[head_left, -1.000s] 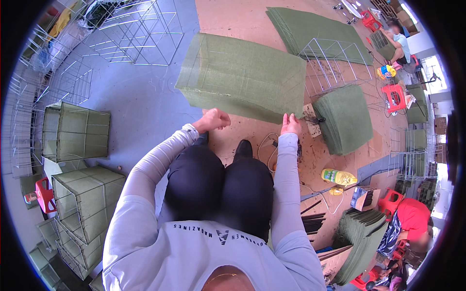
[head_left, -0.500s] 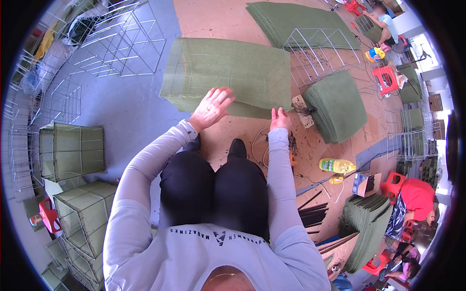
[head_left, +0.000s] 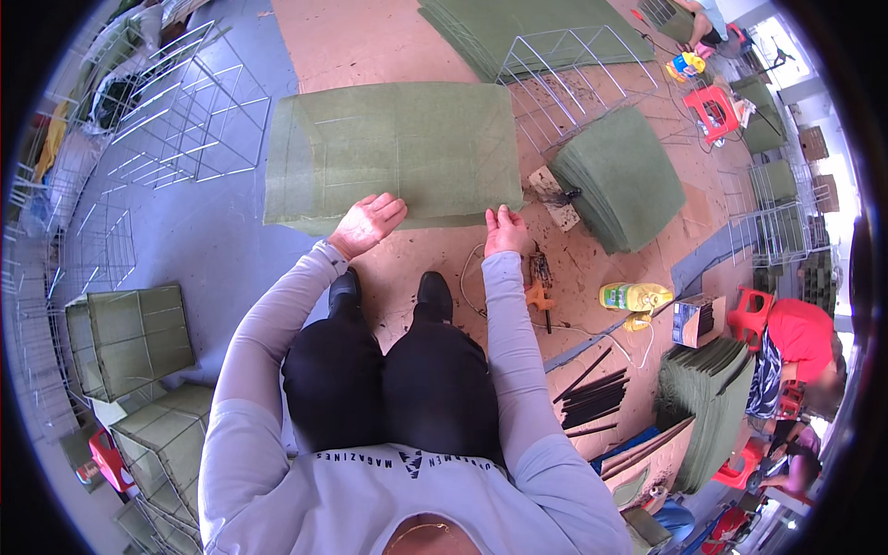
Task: The recorder is applying hot glue to green fabric pieces and attaching them to wire frames to create upholstered sections.
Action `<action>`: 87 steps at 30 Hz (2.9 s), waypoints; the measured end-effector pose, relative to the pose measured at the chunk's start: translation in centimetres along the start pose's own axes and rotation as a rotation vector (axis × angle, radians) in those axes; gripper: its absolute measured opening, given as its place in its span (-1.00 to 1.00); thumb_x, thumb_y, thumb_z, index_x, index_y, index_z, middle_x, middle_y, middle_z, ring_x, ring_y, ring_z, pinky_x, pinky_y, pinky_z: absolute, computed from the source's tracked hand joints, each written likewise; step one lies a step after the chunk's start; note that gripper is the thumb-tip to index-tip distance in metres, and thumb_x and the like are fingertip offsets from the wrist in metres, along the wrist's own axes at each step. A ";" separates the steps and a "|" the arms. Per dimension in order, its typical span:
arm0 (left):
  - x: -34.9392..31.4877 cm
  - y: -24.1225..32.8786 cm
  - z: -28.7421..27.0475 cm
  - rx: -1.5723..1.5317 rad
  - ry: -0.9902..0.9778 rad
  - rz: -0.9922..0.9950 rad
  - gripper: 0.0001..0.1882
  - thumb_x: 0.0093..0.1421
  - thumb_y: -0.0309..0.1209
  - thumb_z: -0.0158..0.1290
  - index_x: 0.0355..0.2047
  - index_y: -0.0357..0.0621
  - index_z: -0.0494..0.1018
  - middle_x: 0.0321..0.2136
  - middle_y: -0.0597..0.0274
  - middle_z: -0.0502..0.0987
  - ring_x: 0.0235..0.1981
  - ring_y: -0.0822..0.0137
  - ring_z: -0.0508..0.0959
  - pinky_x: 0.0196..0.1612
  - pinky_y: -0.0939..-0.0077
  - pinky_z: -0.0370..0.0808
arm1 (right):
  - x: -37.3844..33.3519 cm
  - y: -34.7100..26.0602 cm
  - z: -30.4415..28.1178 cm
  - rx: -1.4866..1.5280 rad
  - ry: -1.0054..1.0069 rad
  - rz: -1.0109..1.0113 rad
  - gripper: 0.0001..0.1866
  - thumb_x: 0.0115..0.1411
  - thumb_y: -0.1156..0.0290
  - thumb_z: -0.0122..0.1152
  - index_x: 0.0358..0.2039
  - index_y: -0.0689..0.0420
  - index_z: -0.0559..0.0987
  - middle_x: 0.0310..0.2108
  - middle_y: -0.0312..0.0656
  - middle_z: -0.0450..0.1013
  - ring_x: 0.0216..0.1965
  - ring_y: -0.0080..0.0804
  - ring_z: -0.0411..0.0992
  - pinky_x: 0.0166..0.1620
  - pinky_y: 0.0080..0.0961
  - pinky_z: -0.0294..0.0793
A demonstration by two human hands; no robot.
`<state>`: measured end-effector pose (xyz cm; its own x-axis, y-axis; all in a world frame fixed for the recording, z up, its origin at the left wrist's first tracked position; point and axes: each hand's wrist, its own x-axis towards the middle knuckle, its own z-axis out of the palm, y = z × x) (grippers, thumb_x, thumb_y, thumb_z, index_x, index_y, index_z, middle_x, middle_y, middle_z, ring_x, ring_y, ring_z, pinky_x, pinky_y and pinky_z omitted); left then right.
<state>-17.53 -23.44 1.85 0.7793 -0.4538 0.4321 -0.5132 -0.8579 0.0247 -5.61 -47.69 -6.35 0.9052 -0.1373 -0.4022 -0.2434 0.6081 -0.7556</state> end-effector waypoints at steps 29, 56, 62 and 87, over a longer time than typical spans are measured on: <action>2.4 1.0 3.2 0.048 -0.128 -0.015 -0.73 -0.07 -0.32 -0.07 -0.31 -0.09 0.38 -0.45 0.29 0.32 -0.36 0.33 0.38 -0.29 0.48 0.36 | -0.9 -2.8 -1.5 -0.071 -0.026 -0.038 -0.94 0.16 0.49 0.09 -0.36 0.08 0.40 -0.48 -0.34 0.40 -0.44 -0.55 0.39 -0.39 -0.60 0.41; -8.9 -2.0 -5.6 0.266 0.085 -0.495 -0.66 -0.17 -0.41 -0.01 -0.29 -0.12 0.47 -0.40 0.30 0.40 -0.30 0.34 0.41 -0.29 0.47 0.33 | -0.8 -0.8 -0.2 -0.272 -0.203 0.037 -0.83 0.15 0.33 0.17 -0.45 0.10 0.39 -0.47 -0.32 0.42 -0.42 -0.61 0.42 -0.56 -0.77 0.28; -10.3 0.1 -4.7 0.242 0.082 -0.547 -0.70 -0.15 -0.43 0.00 -0.32 -0.12 0.46 -0.42 0.34 0.39 -0.34 0.37 0.39 -0.34 0.50 0.31 | -0.4 -0.6 -0.9 -0.284 -0.292 0.085 -0.85 0.17 0.37 0.13 -0.45 0.11 0.39 -0.44 -0.33 0.42 -0.39 -0.56 0.45 -0.61 -0.83 0.25; -10.8 0.2 -3.0 0.162 0.138 -0.675 -0.82 -0.14 -0.55 -0.01 -0.47 -0.05 0.46 -0.49 0.28 0.40 -0.39 0.25 0.48 -0.45 0.39 0.46 | -0.7 1.9 0.6 0.026 -0.245 0.082 -0.90 0.13 0.54 0.12 -0.41 0.16 0.37 -0.39 -0.20 0.39 -0.37 -0.27 0.48 -0.21 -0.38 0.56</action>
<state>-27.17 -17.98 -0.08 0.8500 0.2151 0.4808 0.1341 -0.9711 0.1974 -6.50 -45.99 -7.16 0.9408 0.1046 -0.3223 -0.3135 0.6294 -0.7110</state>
